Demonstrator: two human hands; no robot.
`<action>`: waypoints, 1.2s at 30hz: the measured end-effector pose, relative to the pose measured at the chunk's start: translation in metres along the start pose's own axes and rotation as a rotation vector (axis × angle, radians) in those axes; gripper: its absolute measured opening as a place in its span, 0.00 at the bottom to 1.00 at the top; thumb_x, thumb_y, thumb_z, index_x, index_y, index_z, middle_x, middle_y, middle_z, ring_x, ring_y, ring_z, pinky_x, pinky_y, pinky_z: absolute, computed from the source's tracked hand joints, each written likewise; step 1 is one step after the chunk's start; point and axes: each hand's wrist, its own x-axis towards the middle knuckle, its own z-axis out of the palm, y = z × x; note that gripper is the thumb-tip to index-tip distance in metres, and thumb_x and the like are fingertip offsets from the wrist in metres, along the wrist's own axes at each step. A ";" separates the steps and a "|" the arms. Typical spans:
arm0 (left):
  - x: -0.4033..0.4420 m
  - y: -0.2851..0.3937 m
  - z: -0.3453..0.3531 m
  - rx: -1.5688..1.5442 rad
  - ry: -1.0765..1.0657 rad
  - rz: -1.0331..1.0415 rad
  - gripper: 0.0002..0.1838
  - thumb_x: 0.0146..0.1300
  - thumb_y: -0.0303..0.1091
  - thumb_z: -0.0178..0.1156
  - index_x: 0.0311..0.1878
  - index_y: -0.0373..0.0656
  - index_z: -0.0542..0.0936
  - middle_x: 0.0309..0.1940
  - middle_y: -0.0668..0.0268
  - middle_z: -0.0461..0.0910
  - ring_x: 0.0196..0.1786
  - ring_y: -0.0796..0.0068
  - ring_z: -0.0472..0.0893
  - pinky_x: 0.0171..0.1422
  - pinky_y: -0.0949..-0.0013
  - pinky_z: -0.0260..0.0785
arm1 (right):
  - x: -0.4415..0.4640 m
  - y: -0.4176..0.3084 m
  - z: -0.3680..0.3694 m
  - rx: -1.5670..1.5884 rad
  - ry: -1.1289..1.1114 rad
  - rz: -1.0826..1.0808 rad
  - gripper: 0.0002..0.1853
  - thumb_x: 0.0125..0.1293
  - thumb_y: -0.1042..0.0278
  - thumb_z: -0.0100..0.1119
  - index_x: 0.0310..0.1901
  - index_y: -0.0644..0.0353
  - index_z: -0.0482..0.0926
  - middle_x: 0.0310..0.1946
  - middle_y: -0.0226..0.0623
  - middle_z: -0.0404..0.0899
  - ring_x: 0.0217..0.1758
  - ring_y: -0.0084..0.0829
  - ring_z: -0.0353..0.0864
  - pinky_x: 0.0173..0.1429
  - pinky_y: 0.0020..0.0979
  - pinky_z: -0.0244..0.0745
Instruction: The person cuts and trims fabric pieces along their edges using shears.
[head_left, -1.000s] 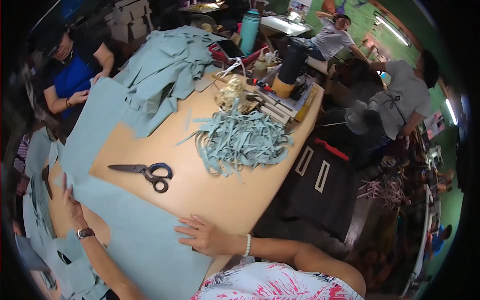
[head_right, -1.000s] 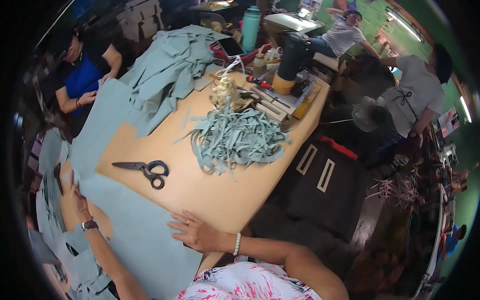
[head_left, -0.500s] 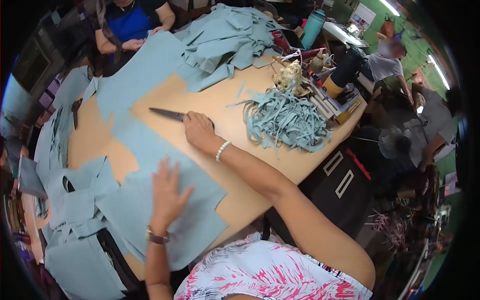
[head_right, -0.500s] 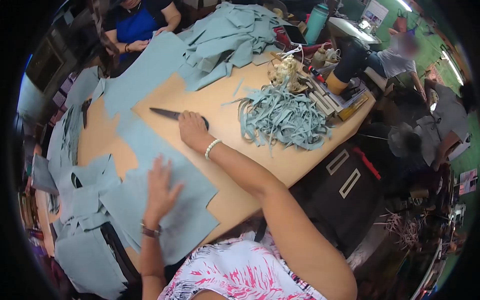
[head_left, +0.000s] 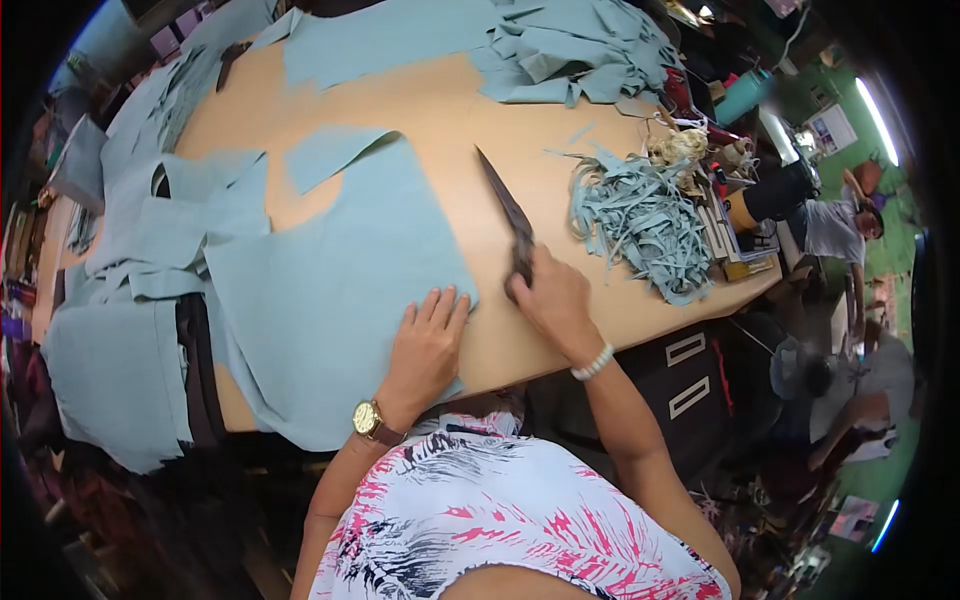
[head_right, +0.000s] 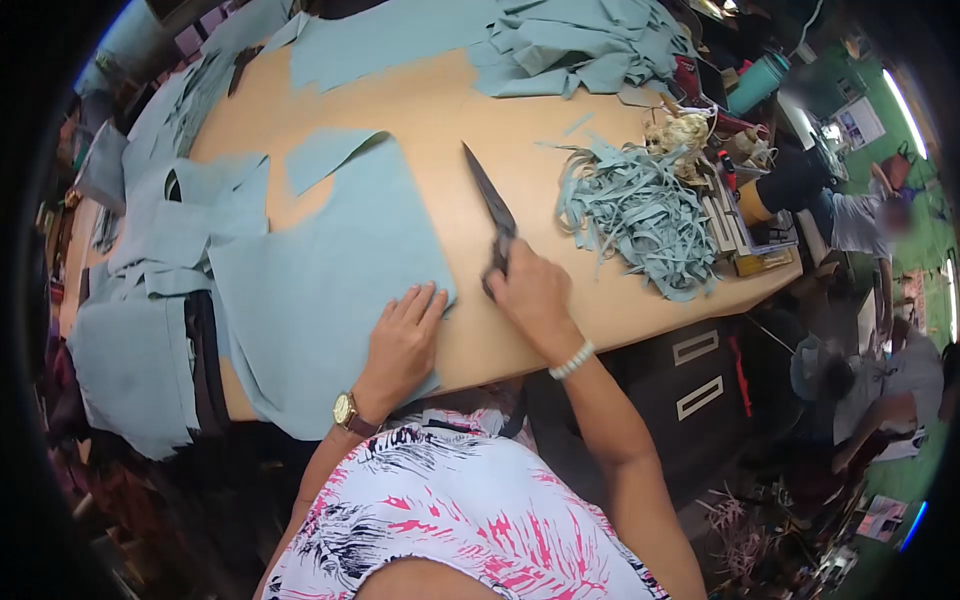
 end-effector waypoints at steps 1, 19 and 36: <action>0.000 0.004 -0.007 0.030 0.007 0.023 0.24 0.56 0.40 0.54 0.55 0.39 0.69 0.55 0.53 0.69 0.57 0.54 0.68 0.59 0.53 0.61 | -0.016 0.009 -0.012 0.020 -0.055 -0.006 0.14 0.48 0.61 0.58 0.32 0.63 0.72 0.20 0.44 0.75 0.25 0.48 0.75 0.31 0.43 0.69; 0.176 -0.246 -0.012 0.247 0.286 0.024 0.17 0.57 0.33 0.51 0.50 0.40 0.73 0.47 0.51 0.73 0.49 0.54 0.72 0.53 0.57 0.65 | -0.090 0.013 -0.055 0.512 -0.678 0.111 0.13 0.49 0.67 0.66 0.22 0.65 0.72 0.10 0.34 0.64 0.14 0.21 0.59 0.20 0.27 0.54; 0.123 -0.137 -0.033 -0.158 0.251 0.203 0.19 0.53 0.34 0.59 0.49 0.38 0.74 0.49 0.54 0.74 0.53 0.55 0.72 0.58 0.59 0.64 | -0.120 -0.009 -0.033 1.132 -0.590 0.670 0.11 0.54 0.69 0.65 0.25 0.62 0.70 0.14 0.27 0.71 0.18 0.15 0.68 0.22 0.19 0.63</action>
